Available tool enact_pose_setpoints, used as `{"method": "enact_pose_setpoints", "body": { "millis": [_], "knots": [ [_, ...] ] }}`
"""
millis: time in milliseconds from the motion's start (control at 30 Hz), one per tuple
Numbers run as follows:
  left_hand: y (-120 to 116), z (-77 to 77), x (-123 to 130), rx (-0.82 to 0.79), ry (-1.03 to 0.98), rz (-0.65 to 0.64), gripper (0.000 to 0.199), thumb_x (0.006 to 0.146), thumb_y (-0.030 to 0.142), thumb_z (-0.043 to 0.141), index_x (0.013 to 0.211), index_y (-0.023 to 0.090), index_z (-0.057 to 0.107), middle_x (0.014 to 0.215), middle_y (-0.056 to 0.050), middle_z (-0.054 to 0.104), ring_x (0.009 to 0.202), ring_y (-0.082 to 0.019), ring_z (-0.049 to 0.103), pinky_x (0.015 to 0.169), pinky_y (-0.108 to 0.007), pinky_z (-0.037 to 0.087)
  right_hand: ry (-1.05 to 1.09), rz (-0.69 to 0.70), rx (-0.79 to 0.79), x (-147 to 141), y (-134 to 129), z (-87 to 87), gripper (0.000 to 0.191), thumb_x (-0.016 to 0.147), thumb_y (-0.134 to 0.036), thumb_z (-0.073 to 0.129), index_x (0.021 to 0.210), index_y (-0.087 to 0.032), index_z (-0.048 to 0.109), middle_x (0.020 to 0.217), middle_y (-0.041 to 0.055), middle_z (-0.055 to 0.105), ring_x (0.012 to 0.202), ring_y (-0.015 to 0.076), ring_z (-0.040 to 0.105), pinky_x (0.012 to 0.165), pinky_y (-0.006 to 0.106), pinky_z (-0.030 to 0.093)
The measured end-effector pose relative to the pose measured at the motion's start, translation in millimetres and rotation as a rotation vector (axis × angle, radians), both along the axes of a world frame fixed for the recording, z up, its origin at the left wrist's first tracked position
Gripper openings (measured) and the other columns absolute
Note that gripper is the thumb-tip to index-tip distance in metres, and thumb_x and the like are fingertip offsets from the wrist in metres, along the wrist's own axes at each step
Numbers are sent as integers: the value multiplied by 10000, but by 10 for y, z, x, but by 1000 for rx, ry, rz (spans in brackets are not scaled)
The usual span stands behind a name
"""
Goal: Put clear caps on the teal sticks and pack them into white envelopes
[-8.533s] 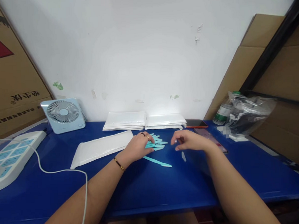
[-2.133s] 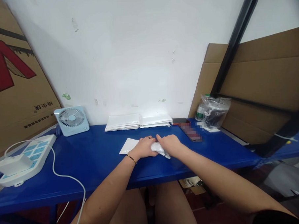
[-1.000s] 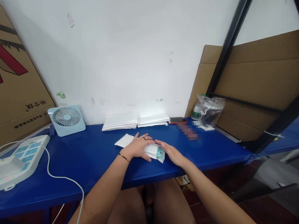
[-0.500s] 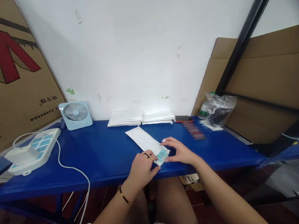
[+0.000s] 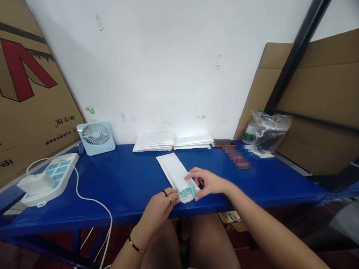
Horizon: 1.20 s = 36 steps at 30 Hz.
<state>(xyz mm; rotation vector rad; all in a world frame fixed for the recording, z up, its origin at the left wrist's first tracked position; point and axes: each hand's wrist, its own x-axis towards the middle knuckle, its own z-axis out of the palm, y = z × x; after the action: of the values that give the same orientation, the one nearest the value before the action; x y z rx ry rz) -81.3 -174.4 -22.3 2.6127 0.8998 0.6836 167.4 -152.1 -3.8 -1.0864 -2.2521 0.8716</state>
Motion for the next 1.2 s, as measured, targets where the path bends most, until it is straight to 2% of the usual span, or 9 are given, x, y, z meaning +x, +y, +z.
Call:
{"method": "enact_pose_setpoints", "body": {
  "millis": [167,333,467,633,733,833,933,1100,1200],
  "knots": [
    [-12,26,-59,-25,-46,11,228,914,219,374,874,218,598,977,-22,597,876,-134,567,789,-240,452,54,-207,143,-110,-19,-94,295,729,-398,665,942,-193,673,893,25,550,567,77,457,549,226,412],
    [-52,42,-82,45,-38,53,113,845,226,504,902,212,601,983,-38,581,912,-167,540,820,-290,444,-60,-185,177,-244,-64,-84,494,585,-410,772,1020,-221,634,960,27,541,670,114,515,581,230,420],
    [-58,20,-80,89,-13,13,184,885,216,442,868,209,625,948,-37,594,875,-150,547,789,-278,447,-149,-346,296,-342,-79,-97,272,704,-295,687,959,-227,621,899,4,548,765,137,544,674,249,408],
    [-60,-29,-106,91,-32,40,195,894,215,433,875,209,627,944,-35,595,866,-146,546,780,-271,444,-289,-402,298,-532,-88,-103,484,594,-432,748,1016,-268,578,937,-7,546,754,159,559,613,254,388],
    [-65,-30,-147,85,-63,46,194,891,215,432,871,208,626,952,-40,592,860,-144,551,775,-265,448,-342,-506,323,-586,-69,-73,351,657,-324,710,976,-248,584,915,0,550,703,151,555,607,262,388],
    [-59,-14,-205,78,-78,72,174,880,220,449,856,206,621,957,-40,595,876,-150,549,785,-274,449,-195,-318,247,-478,-34,-40,420,623,-333,746,1001,-230,593,913,7,548,704,137,556,614,246,418],
    [-41,-6,-260,45,-93,73,162,872,220,460,841,211,619,970,-33,601,905,-152,551,802,-277,448,-53,-130,104,-317,6,-64,489,602,-355,766,1045,-225,605,913,6,549,603,96,534,555,222,428],
    [-26,-11,-287,-7,-145,93,180,878,245,443,827,209,612,1011,-46,601,963,-169,543,847,-300,439,23,-264,184,-273,-11,-170,203,742,-293,661,916,-190,663,764,-5,557,563,87,494,557,223,399],
    [-37,-2,-279,-58,-173,159,178,885,278,427,866,212,592,964,-48,618,962,-179,542,858,-316,423,73,-154,143,-280,-96,-152,312,687,-370,712,941,-197,655,825,5,557,586,90,478,551,220,398]
  ]
}}
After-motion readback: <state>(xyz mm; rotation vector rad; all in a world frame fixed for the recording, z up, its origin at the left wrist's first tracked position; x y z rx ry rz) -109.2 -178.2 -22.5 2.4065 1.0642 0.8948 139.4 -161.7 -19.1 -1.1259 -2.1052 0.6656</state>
